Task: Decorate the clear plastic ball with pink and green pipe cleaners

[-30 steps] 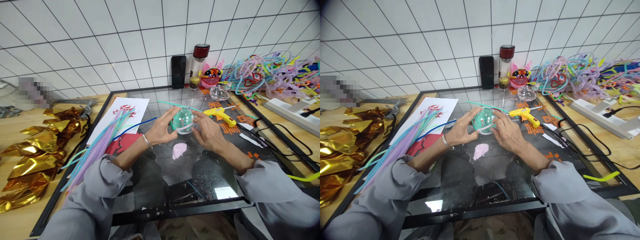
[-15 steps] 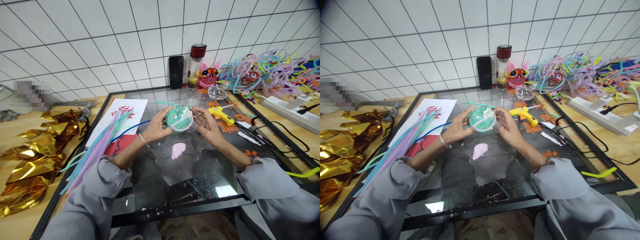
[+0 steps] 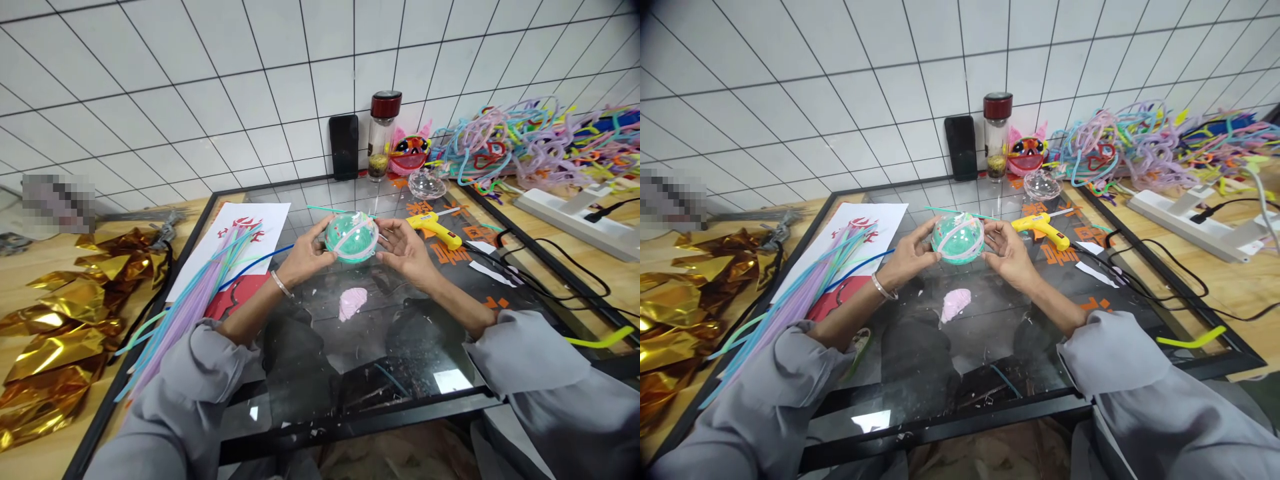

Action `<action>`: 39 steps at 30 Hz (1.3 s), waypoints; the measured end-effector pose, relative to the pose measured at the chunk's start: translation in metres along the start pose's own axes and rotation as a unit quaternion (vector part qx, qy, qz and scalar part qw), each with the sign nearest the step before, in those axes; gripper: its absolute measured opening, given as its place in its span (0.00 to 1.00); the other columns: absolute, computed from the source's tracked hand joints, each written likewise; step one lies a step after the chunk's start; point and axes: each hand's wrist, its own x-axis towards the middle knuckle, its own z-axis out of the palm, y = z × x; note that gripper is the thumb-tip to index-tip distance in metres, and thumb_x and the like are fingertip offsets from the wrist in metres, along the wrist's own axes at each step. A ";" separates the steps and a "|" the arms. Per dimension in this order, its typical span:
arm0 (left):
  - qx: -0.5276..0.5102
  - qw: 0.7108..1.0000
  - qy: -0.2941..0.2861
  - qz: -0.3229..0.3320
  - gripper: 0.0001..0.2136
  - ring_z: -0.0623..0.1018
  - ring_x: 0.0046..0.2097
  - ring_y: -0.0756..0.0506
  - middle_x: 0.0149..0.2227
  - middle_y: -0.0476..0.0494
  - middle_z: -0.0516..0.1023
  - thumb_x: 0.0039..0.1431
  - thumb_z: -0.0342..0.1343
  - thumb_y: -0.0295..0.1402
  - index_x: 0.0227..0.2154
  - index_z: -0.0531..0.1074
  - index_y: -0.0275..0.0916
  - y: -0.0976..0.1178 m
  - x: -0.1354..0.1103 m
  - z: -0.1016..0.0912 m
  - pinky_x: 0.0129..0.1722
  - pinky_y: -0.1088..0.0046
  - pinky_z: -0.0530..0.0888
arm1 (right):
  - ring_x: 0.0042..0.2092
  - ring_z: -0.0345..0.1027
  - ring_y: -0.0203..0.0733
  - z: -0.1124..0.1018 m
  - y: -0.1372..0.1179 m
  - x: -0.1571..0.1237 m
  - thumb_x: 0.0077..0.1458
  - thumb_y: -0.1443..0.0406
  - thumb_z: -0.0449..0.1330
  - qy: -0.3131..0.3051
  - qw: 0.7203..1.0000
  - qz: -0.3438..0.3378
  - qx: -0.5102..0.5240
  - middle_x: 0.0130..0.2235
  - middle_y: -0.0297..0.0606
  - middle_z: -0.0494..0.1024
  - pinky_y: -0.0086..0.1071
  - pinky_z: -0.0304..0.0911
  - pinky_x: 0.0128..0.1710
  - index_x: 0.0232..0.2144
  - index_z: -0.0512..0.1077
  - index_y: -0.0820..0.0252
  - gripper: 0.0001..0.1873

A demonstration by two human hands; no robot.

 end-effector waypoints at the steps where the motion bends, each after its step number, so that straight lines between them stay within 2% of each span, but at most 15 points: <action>1: 0.001 1.000 0.003 -0.001 0.41 0.79 0.40 0.46 0.47 0.41 0.79 0.46 0.60 0.28 0.66 0.55 0.37 0.000 0.000 0.000 0.36 0.75 0.75 | 0.63 0.64 0.47 0.001 0.001 0.000 0.46 0.55 0.70 0.005 1.000 0.000 0.003 0.60 0.45 0.68 0.49 0.58 0.64 0.43 0.62 0.51 0.26; 5: 0.011 1.000 0.021 0.002 0.39 0.79 0.39 0.45 0.46 0.42 0.80 0.46 0.60 0.28 0.65 0.58 0.37 -0.001 0.001 0.003 0.39 0.72 0.76 | 0.64 0.62 0.49 0.003 0.002 -0.001 0.45 0.52 0.71 0.030 0.999 0.012 0.009 0.61 0.46 0.67 0.50 0.56 0.65 0.39 0.63 0.53 0.26; 10: 0.028 0.999 0.039 0.008 0.37 0.79 0.44 0.43 0.50 0.42 0.79 0.46 0.60 0.27 0.63 0.62 0.37 -0.001 0.002 0.005 0.42 0.72 0.77 | 0.64 0.62 0.48 0.003 0.003 0.000 0.46 0.51 0.70 0.022 1.000 0.013 0.006 0.61 0.47 0.66 0.48 0.56 0.65 0.41 0.62 0.52 0.27; 17: 0.008 0.999 0.031 -0.004 0.39 0.75 0.55 0.37 0.63 0.37 0.68 0.44 0.60 0.30 0.63 0.61 0.35 0.002 0.003 0.002 0.38 0.74 0.78 | 0.62 0.64 0.47 0.005 0.007 0.002 0.45 0.54 0.71 0.023 1.000 -0.005 0.012 0.60 0.46 0.66 0.46 0.56 0.65 0.42 0.63 0.53 0.26; 24: 0.019 0.999 0.026 -0.011 0.39 0.76 0.52 0.40 0.64 0.36 0.65 0.45 0.60 0.31 0.64 0.60 0.34 0.005 0.002 0.001 0.40 0.74 0.78 | 0.63 0.63 0.46 0.007 0.009 0.001 0.47 0.55 0.70 0.022 0.999 -0.015 0.018 0.60 0.45 0.66 0.47 0.55 0.66 0.43 0.63 0.53 0.25; 29: 0.018 1.000 0.018 0.002 0.38 0.79 0.46 0.43 0.64 0.37 0.66 0.46 0.60 0.29 0.64 0.60 0.37 0.000 0.002 0.000 0.40 0.73 0.78 | 0.65 0.60 0.47 0.007 0.009 0.000 0.47 0.54 0.70 0.015 1.000 -0.015 0.008 0.62 0.46 0.65 0.48 0.54 0.66 0.44 0.63 0.53 0.26; 39: 0.007 1.000 0.014 -0.003 0.38 0.77 0.51 0.42 0.63 0.39 0.67 0.46 0.59 0.28 0.64 0.60 0.37 0.001 0.001 0.000 0.44 0.72 0.77 | 0.65 0.59 0.46 0.006 0.010 -0.001 0.50 0.57 0.68 0.012 0.999 -0.036 0.006 0.60 0.47 0.66 0.47 0.55 0.65 0.43 0.64 0.53 0.22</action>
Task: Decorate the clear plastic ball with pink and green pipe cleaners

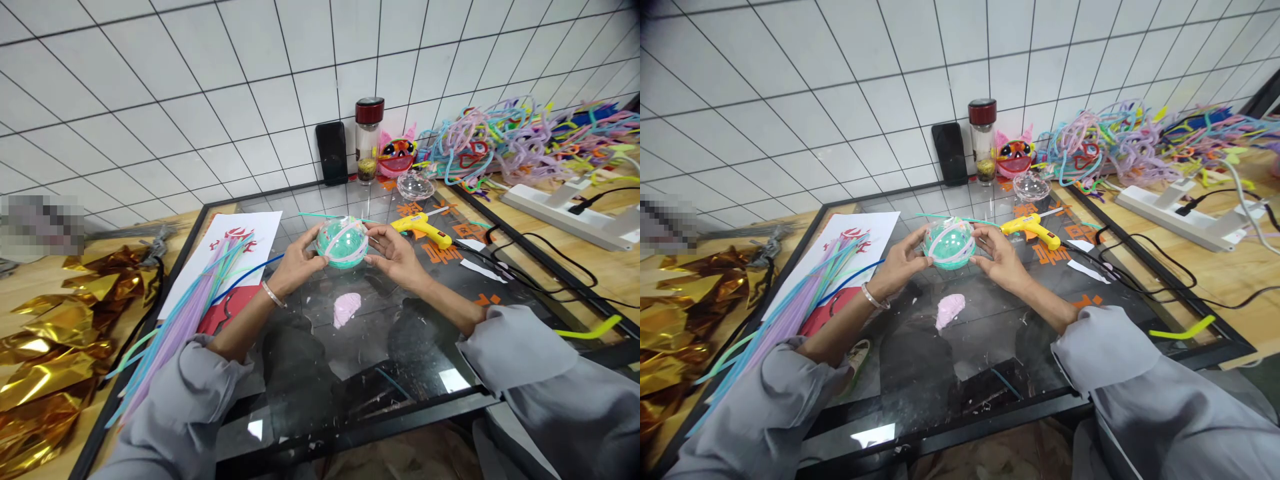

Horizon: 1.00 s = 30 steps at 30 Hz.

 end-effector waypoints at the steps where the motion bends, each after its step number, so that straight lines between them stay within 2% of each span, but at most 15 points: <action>1: 0.000 1.000 0.001 -0.002 0.38 0.77 0.51 0.42 0.63 0.38 0.67 0.46 0.59 0.28 0.64 0.60 0.36 0.000 0.000 0.000 0.45 0.72 0.77 | 0.65 0.59 0.46 0.000 0.000 0.000 0.50 0.57 0.68 0.001 1.000 -0.002 -0.001 0.60 0.47 0.66 0.47 0.56 0.65 0.43 0.64 0.53 0.22; 8: 0.010 1.000 -0.002 -0.001 0.38 0.79 0.47 0.43 0.61 0.38 0.69 0.47 0.60 0.29 0.64 0.59 0.37 -0.003 0.001 -0.002 0.42 0.73 0.77 | 0.65 0.60 0.47 -0.001 -0.002 0.000 0.51 0.54 0.67 -0.010 0.999 -0.005 -0.037 0.60 0.47 0.66 0.49 0.56 0.65 0.44 0.64 0.53 0.23; 17: 0.006 1.000 -0.002 -0.018 0.40 0.79 0.40 0.45 0.60 0.38 0.70 0.45 0.60 0.30 0.65 0.59 0.39 -0.005 0.003 -0.004 0.37 0.71 0.78 | 0.65 0.59 0.48 -0.004 -0.003 -0.001 0.55 0.57 0.65 -0.026 0.997 -0.032 -0.066 0.60 0.46 0.65 0.50 0.58 0.64 0.47 0.65 0.52 0.19; 24: -0.003 1.000 -0.008 -0.014 0.40 0.78 0.46 0.41 0.65 0.36 0.64 0.46 0.59 0.31 0.65 0.58 0.37 0.000 0.001 -0.003 0.38 0.69 0.78 | 0.61 0.64 0.47 -0.012 -0.007 0.004 0.55 0.57 0.65 -0.045 0.987 -0.074 -0.139 0.57 0.45 0.66 0.49 0.65 0.60 0.46 0.68 0.53 0.18; 30: -0.015 1.000 -0.011 0.010 0.41 0.76 0.52 0.38 0.70 0.34 0.53 0.48 0.59 0.31 0.67 0.53 0.40 -0.003 0.000 -0.001 0.39 0.68 0.79 | 0.59 0.66 0.49 -0.016 -0.012 0.006 0.57 0.57 0.63 -0.053 0.971 -0.114 -0.204 0.55 0.47 0.69 0.47 0.71 0.55 0.43 0.68 0.55 0.14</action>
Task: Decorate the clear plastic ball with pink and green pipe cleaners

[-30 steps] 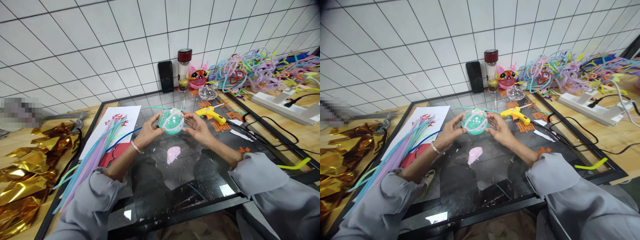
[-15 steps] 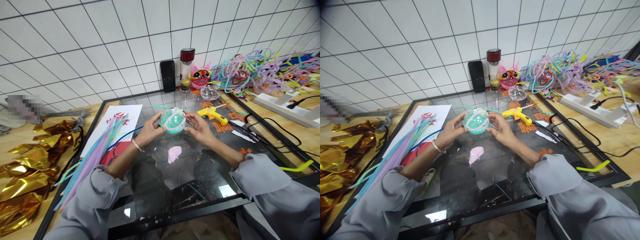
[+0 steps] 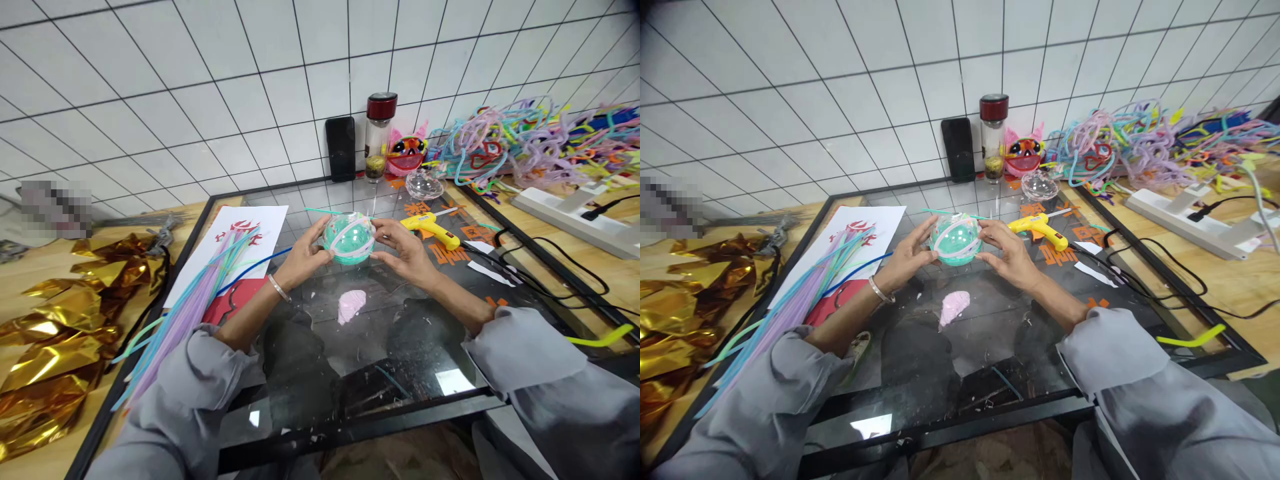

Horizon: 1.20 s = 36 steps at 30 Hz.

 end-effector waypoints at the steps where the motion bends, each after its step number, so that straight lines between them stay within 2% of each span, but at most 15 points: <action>1: -0.003 1.000 -0.004 0.004 0.41 0.75 0.53 0.37 0.70 0.35 0.52 0.49 0.58 0.31 0.67 0.53 0.41 0.000 0.000 0.000 0.40 0.67 0.79 | 0.59 0.66 0.49 -0.001 0.000 0.000 0.57 0.58 0.63 -0.002 1.000 -0.014 -0.015 0.54 0.48 0.70 0.47 0.71 0.54 0.43 0.69 0.55 0.13; 4: -0.001 1.000 -0.012 0.010 0.38 0.72 0.57 0.34 0.71 0.37 0.51 0.51 0.58 0.32 0.67 0.54 0.42 0.000 -0.001 0.001 0.42 0.66 0.79 | 0.58 0.67 0.52 -0.004 0.000 0.002 0.58 0.58 0.63 -0.010 0.996 -0.056 -0.071 0.52 0.49 0.72 0.49 0.71 0.53 0.42 0.69 0.55 0.12; 7: 0.009 1.000 -0.013 0.007 0.38 0.71 0.59 0.33 0.69 0.37 0.54 0.51 0.57 0.31 0.67 0.53 0.42 0.001 -0.002 0.001 0.42 0.66 0.78 | 0.57 0.68 0.53 -0.006 -0.001 0.003 0.59 0.57 0.61 -0.017 0.989 -0.080 -0.126 0.52 0.49 0.73 0.50 0.68 0.54 0.40 0.70 0.55 0.10; 12: 0.015 1.000 -0.016 0.004 0.39 0.73 0.56 0.35 0.63 0.36 0.66 0.52 0.57 0.30 0.68 0.52 0.41 0.000 -0.003 0.001 0.43 0.66 0.78 | 0.56 0.69 0.52 -0.007 -0.003 0.002 0.61 0.60 0.60 -0.019 0.980 -0.112 -0.166 0.53 0.50 0.73 0.48 0.69 0.52 0.40 0.71 0.56 0.07; 17: 0.019 0.999 -0.015 0.037 0.38 0.76 0.53 0.37 0.56 0.38 0.73 0.52 0.59 0.31 0.67 0.54 0.40 -0.004 -0.001 0.000 0.46 0.64 0.77 | 0.56 0.70 0.51 -0.007 -0.003 0.001 0.60 0.62 0.61 -0.011 0.978 -0.127 -0.166 0.52 0.49 0.73 0.47 0.70 0.52 0.39 0.72 0.56 0.06; 23: 0.026 0.999 -0.011 0.028 0.39 0.78 0.49 0.41 0.55 0.39 0.75 0.52 0.58 0.29 0.67 0.54 0.40 -0.003 -0.001 0.001 0.45 0.67 0.77 | 0.56 0.68 0.50 -0.004 -0.003 -0.001 0.60 0.65 0.60 -0.019 0.980 -0.123 -0.152 0.55 0.47 0.69 0.47 0.70 0.53 0.38 0.73 0.56 0.03; 26: 0.025 0.999 -0.008 0.018 0.39 0.78 0.46 0.42 0.55 0.39 0.75 0.51 0.58 0.29 0.67 0.54 0.39 -0.002 -0.001 0.002 0.44 0.69 0.77 | 0.56 0.67 0.49 -0.005 -0.004 -0.002 0.61 0.66 0.58 -0.016 0.976 -0.124 -0.180 0.55 0.44 0.69 0.47 0.70 0.53 0.37 0.73 0.56 0.03; 30: 0.024 0.999 -0.005 0.028 0.38 0.78 0.46 0.43 0.54 0.40 0.76 0.52 0.59 0.29 0.67 0.55 0.40 -0.003 -0.002 0.001 0.44 0.69 0.77 | 0.51 0.69 0.50 -0.005 -0.007 -0.001 0.60 0.65 0.59 0.000 0.958 -0.140 -0.250 0.50 0.46 0.72 0.47 0.69 0.48 0.34 0.74 0.57 0.05; 36: 0.021 1.000 0.001 0.015 0.39 0.78 0.41 0.46 0.54 0.39 0.75 0.51 0.60 0.28 0.67 0.55 0.40 -0.001 -0.003 0.003 0.41 0.71 0.77 | 0.44 0.70 0.47 -0.004 -0.014 0.000 0.62 0.66 0.56 -0.001 0.942 -0.168 -0.291 0.43 0.45 0.74 0.43 0.69 0.43 0.34 0.73 0.58 0.06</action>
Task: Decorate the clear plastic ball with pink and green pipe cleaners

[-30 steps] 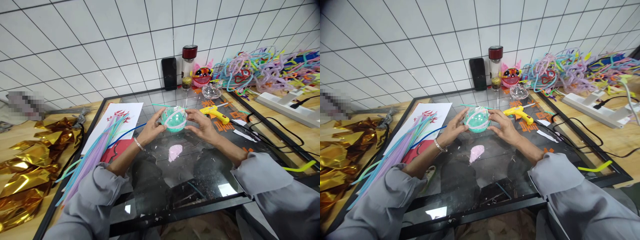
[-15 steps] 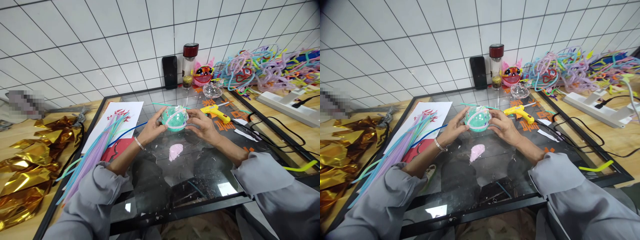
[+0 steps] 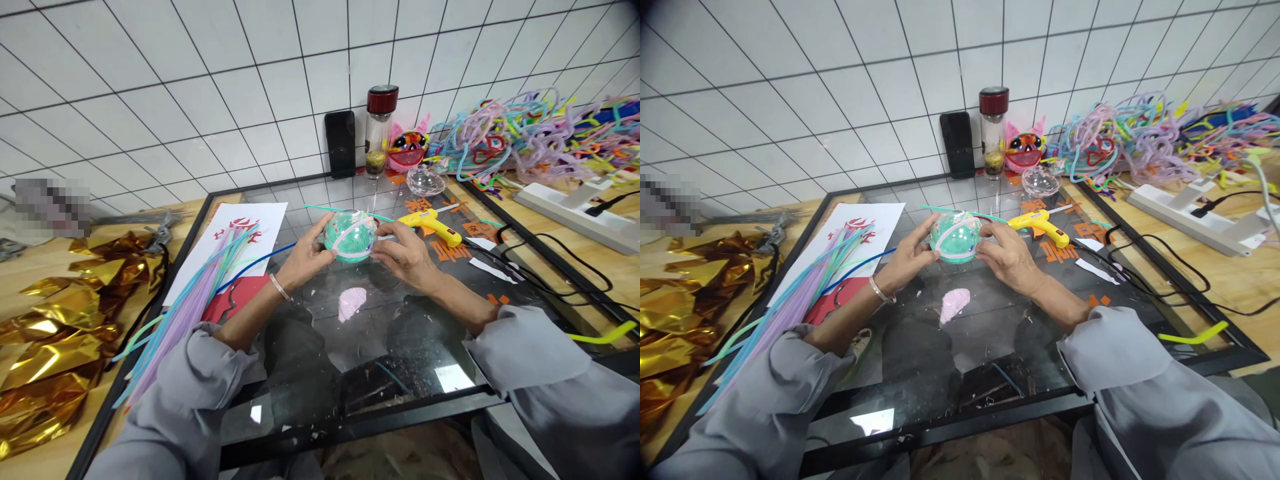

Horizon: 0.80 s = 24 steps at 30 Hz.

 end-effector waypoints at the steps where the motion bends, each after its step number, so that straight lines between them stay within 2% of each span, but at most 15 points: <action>1: 0.000 1.000 0.000 -0.001 0.39 0.78 0.40 0.47 0.54 0.39 0.75 0.51 0.60 0.28 0.67 0.55 0.40 0.001 0.000 0.000 0.41 0.71 0.77 | 0.43 0.70 0.47 0.000 -0.001 0.001 0.62 0.66 0.56 0.001 1.000 -0.011 -0.011 0.41 0.44 0.74 0.42 0.69 0.42 0.34 0.73 0.58 0.06; 5: 0.003 1.000 0.001 0.001 0.38 0.78 0.41 0.47 0.55 0.38 0.74 0.51 0.60 0.27 0.66 0.55 0.40 0.002 0.000 0.001 0.41 0.72 0.77 | 0.39 0.69 0.44 -0.001 -0.004 0.002 0.63 0.68 0.54 0.002 0.998 -0.047 -0.032 0.37 0.43 0.75 0.39 0.68 0.38 0.34 0.72 0.60 0.07; 8: 0.010 1.000 0.000 0.008 0.38 0.79 0.43 0.45 0.55 0.38 0.75 0.51 0.59 0.28 0.66 0.55 0.40 0.000 0.000 0.001 0.42 0.71 0.77 | 0.39 0.69 0.43 0.000 -0.005 0.001 0.63 0.70 0.53 0.008 0.999 -0.047 -0.024 0.37 0.43 0.75 0.37 0.67 0.38 0.36 0.71 0.60 0.07; 14: 0.019 1.000 -0.008 0.018 0.38 0.79 0.45 0.43 0.55 0.40 0.75 0.53 0.60 0.30 0.67 0.55 0.41 -0.001 0.001 0.000 0.46 0.68 0.77 | 0.37 0.67 0.43 0.002 -0.007 -0.001 0.63 0.69 0.51 -0.008 0.999 -0.024 -0.030 0.35 0.42 0.75 0.38 0.64 0.36 0.33 0.72 0.57 0.11; 18: 0.014 0.999 -0.013 0.025 0.38 0.79 0.47 0.42 0.56 0.39 0.75 0.52 0.60 0.31 0.67 0.54 0.41 -0.001 0.001 0.001 0.47 0.67 0.77 | 0.36 0.67 0.44 0.002 -0.007 -0.002 0.64 0.70 0.50 -0.016 0.999 -0.040 -0.020 0.34 0.42 0.77 0.39 0.63 0.36 0.33 0.74 0.57 0.14; 24: 0.010 1.000 -0.011 0.019 0.40 0.79 0.47 0.42 0.56 0.39 0.74 0.52 0.60 0.30 0.67 0.53 0.40 0.001 -0.001 0.003 0.46 0.68 0.77 | 0.35 0.66 0.43 0.001 -0.007 -0.002 0.63 0.72 0.50 -0.002 0.995 -0.075 -0.060 0.33 0.42 0.77 0.38 0.62 0.35 0.34 0.75 0.59 0.14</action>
